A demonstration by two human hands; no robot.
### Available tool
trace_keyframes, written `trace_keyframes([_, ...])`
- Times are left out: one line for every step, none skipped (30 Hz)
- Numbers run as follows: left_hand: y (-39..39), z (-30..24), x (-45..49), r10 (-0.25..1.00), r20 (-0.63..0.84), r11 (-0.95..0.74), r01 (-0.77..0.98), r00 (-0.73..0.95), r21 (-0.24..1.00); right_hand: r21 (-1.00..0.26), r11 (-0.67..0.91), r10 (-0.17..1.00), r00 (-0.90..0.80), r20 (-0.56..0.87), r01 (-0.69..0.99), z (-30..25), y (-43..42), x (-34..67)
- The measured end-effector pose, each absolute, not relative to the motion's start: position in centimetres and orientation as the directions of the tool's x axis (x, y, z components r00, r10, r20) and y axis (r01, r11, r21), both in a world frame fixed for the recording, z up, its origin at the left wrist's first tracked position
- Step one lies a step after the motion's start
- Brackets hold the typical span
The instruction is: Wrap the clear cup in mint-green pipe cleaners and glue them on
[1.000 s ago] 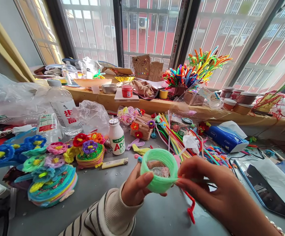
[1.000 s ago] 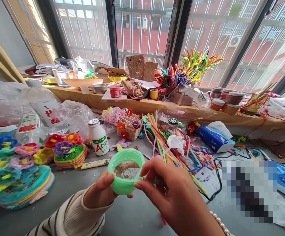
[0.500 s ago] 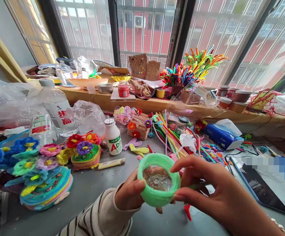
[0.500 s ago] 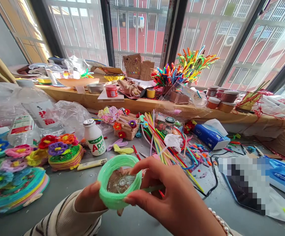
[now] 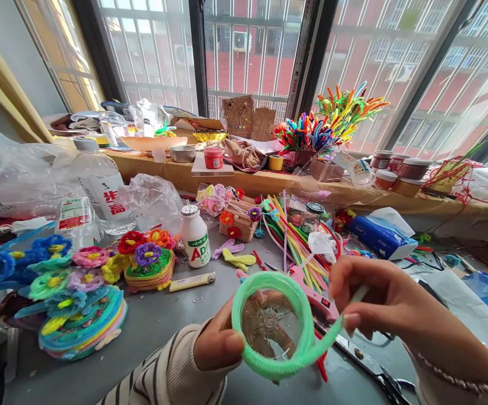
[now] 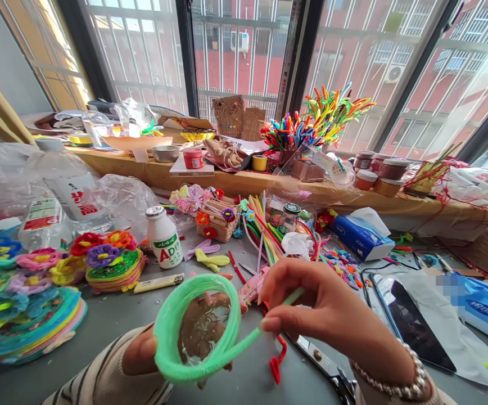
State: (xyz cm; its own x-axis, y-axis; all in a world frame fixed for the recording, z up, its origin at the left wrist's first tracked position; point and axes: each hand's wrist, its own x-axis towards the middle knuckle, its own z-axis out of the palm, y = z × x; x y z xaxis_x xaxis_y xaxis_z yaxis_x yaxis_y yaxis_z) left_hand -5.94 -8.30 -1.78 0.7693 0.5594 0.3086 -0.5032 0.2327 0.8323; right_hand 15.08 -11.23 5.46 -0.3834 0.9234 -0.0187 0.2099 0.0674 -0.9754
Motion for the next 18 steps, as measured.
trace_keyframes([-8.4, -1.7, -6.0, 0.562, 0.318, 0.219, -0.509, 0.763, 0.832, -0.986, 0.018, 0.922, -0.385, -0.047, 0.164, 5.2, -10.9, 15.3])
trace_keyframes([-8.5, -1.6, -6.0, 0.565, 0.321, 0.211, -0.509, 0.76, 0.835, -0.993, -0.022, 0.918, -0.39, -0.067, 0.119, 4.9, -10.6, 15.5])
trace_keyframes([-8.6, -1.5, -6.0, 0.567, 0.32, 0.203, -0.506, 0.759, 0.839, -0.996, -0.053, 0.915, -0.396, -0.078, 0.074, 4.6, -10.3, 15.5])
trace_keyframes([-8.7, -1.4, -5.9, 0.57, 0.326, 0.189, -0.507, 0.754, 0.841, -0.997, -0.075, 0.913, -0.4, -0.08, 0.028, 4.3, -10.1, 15.5])
trace_keyframes([-8.7, -1.3, -5.9, 0.569, 0.342, 0.169, -0.513, 0.748, 0.842, -0.996, -0.09, 0.914, -0.398, -0.076, -0.017, 4.0, -9.9, 15.4])
trace_keyframes([-8.8, -1.2, -5.8, 0.567, 0.361, 0.144, -0.521, 0.741, 0.842, -0.993, -0.098, 0.918, -0.39, -0.068, -0.059, 3.8, -9.7, 15.2])
trace_keyframes([-8.8, -1.1, -5.7, 0.566, 0.382, 0.117, -0.531, 0.73, 0.84, -0.99, -0.099, 0.925, -0.375, -0.056, -0.097, 3.6, -9.6, 15.1])
trace_keyframes([-8.8, -1.0, -5.6, 0.57, 0.4, 0.09, -0.539, 0.718, 0.838, -0.988, -0.092, 0.935, -0.353, -0.043, -0.126, 3.5, -9.5, 14.9])
trace_keyframes([-8.9, -0.9, -5.5, 0.581, 0.407, 0.07, -0.542, 0.704, 0.838, -0.986, -0.082, 0.943, -0.331, -0.03, -0.142, 3.4, -9.4, 14.8])
trace_keyframes([-8.9, -0.8, -5.4, 0.594, 0.407, 0.058, -0.541, 0.694, 0.839, -0.987, -0.065, 0.951, -0.308, -0.017, -0.146, 3.4, -9.4, 14.6])
trace_keyframes([-8.9, -0.7, -5.4, 0.606, 0.398, 0.055, -0.535, 0.688, 0.843, -0.99, -0.045, 0.959, -0.285, -0.004, -0.137, 3.4, -9.4, 14.5])
trace_keyframes([-8.9, -0.6, -5.4, 0.613, 0.392, 0.057, -0.534, 0.686, 0.844, -0.993, -0.024, 0.965, -0.261, 0.008, -0.12, 3.5, -9.5, 14.4])
trace_keyframes([-9.0, -0.6, -5.4, 0.613, 0.394, 0.06, -0.538, 0.685, 0.841, -0.995, 0.0, 0.971, -0.236, 0.024, -0.099, 3.6, -9.6, 14.3])
trace_keyframes([-9.0, -0.7, -5.4, 0.609, 0.397, 0.064, -0.542, 0.686, 0.838, -0.996, 0.032, 0.978, -0.201, 0.047, -0.078, 3.8, -9.8, 14.1])
trace_keyframes([-9.0, -0.8, -5.5, 0.605, 0.402, 0.064, -0.544, 0.688, 0.836, -0.996, 0.069, 0.985, -0.154, 0.077, -0.061, 4.0, -10.0, 13.8])
trace_keyframes([-9.0, -0.9, -5.5, 0.602, 0.406, 0.061, -0.547, 0.687, 0.835, -0.993, 0.108, 0.989, -0.099, 0.112, -0.045, 4.2, -10.3, 13.5])
trace_keyframes([-9.0, -1.1, -5.5, 0.6, 0.401, 0.063, -0.541, 0.692, 0.838, -0.988, 0.15, 0.988, -0.041, 0.151, -0.026, 4.3, -10.5, 13.2])
trace_keyframes([-9.0, -1.3, -5.5, 0.598, 0.398, 0.066, -0.537, 0.696, 0.841, -0.981, 0.195, 0.981, 0.017, 0.195, 0.003, 4.4, -10.8, 13.0])
